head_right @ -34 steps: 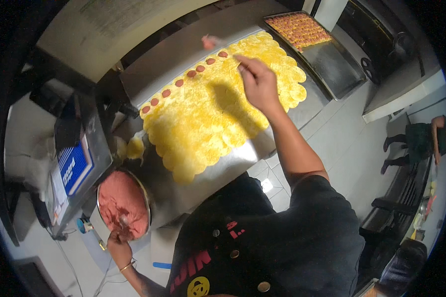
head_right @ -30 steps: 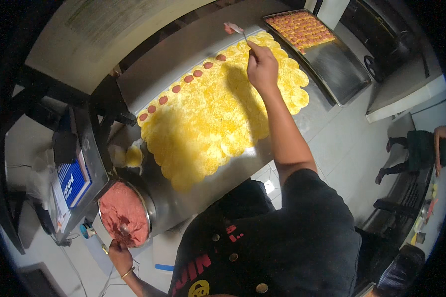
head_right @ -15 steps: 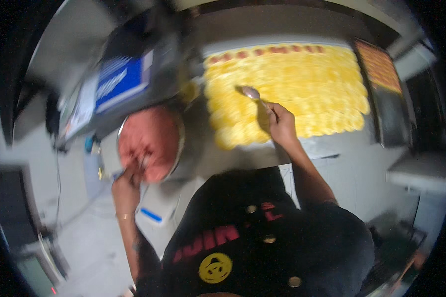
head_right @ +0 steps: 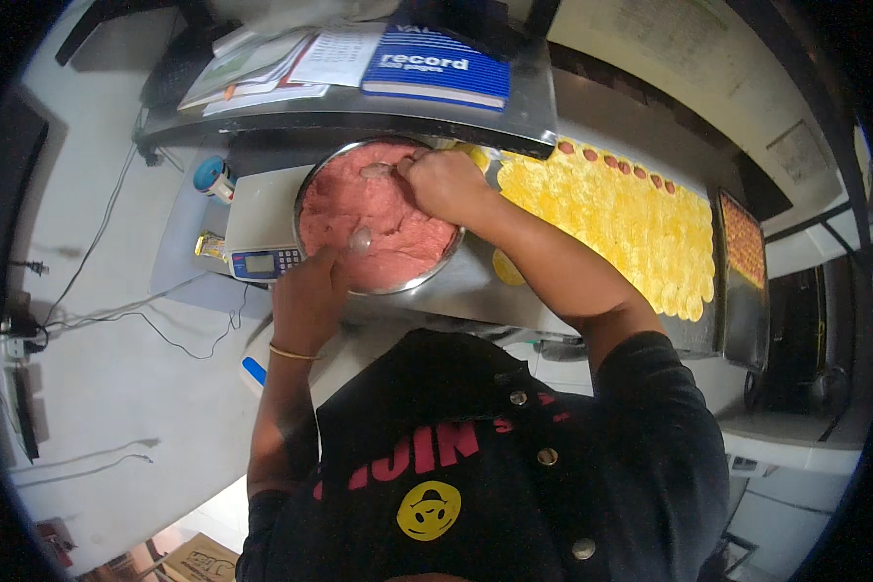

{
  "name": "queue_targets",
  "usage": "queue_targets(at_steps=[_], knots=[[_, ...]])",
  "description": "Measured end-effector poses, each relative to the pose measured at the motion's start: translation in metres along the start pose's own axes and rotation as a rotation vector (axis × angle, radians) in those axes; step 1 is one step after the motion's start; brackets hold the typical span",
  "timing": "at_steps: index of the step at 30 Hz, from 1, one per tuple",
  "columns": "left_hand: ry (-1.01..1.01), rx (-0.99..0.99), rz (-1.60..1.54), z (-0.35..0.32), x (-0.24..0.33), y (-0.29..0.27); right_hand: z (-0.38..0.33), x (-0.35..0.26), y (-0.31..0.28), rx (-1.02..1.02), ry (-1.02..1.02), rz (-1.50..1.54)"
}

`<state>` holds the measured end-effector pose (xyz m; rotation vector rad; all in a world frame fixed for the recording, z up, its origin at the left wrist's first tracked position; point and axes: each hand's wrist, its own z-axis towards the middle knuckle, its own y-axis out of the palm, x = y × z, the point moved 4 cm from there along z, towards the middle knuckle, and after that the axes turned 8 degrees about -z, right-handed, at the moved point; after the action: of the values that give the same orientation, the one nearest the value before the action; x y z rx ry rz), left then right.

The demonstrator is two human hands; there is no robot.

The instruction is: The person scoops a pink paste from a bowl and places small portions onto rows of yellow scalloped discs arranged on a metal tray. The person uses a spoon to transfer the paste and a paper towel to handle the discs. The process is repeated across multiple discs in a linear sequence.

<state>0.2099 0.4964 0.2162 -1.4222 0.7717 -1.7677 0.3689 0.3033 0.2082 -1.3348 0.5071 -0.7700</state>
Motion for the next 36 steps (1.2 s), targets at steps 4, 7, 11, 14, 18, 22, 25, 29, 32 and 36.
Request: queue_targets(at_steps=[4,7,11,14,18,22,25,29,32,36], knots=[[-0.144,0.065,-0.064,-0.019,-0.013,0.003,0.033,-0.005,0.017,-0.045,-0.082,-0.03],[-0.208,0.084,-0.103,-0.026,-0.022,0.005,0.033,-0.016,0.013,-0.169,-0.166,0.012],[-0.224,0.153,-0.163,-0.027,-0.024,0.008,0.015,-0.024,0.019,-0.098,-0.18,0.177],[-0.209,0.24,-0.253,-0.029,-0.029,0.012,-0.005,-0.012,0.022,0.013,-0.104,0.466],[-0.258,0.333,-0.636,-0.023,-0.041,0.033,-0.039,-0.009,0.013,0.152,0.14,0.869],[-0.6,0.287,-1.279,-0.008,-0.026,0.048,-0.064,-0.028,-0.01,0.269,0.162,0.848],[-0.369,0.337,-1.167,0.0,-0.023,0.053,-0.076,-0.042,-0.001,0.373,0.071,0.681],[-0.652,0.185,-1.867,0.003,-0.027,0.059,-0.096,-0.03,0.018,0.436,0.087,0.597],[-0.638,0.137,-1.753,0.002,-0.034,0.057,-0.1,-0.021,0.015,0.47,0.081,0.567],[-0.513,0.13,-1.339,0.012,-0.032,0.053,-0.095,-0.029,0.001,0.396,-0.052,0.507]])
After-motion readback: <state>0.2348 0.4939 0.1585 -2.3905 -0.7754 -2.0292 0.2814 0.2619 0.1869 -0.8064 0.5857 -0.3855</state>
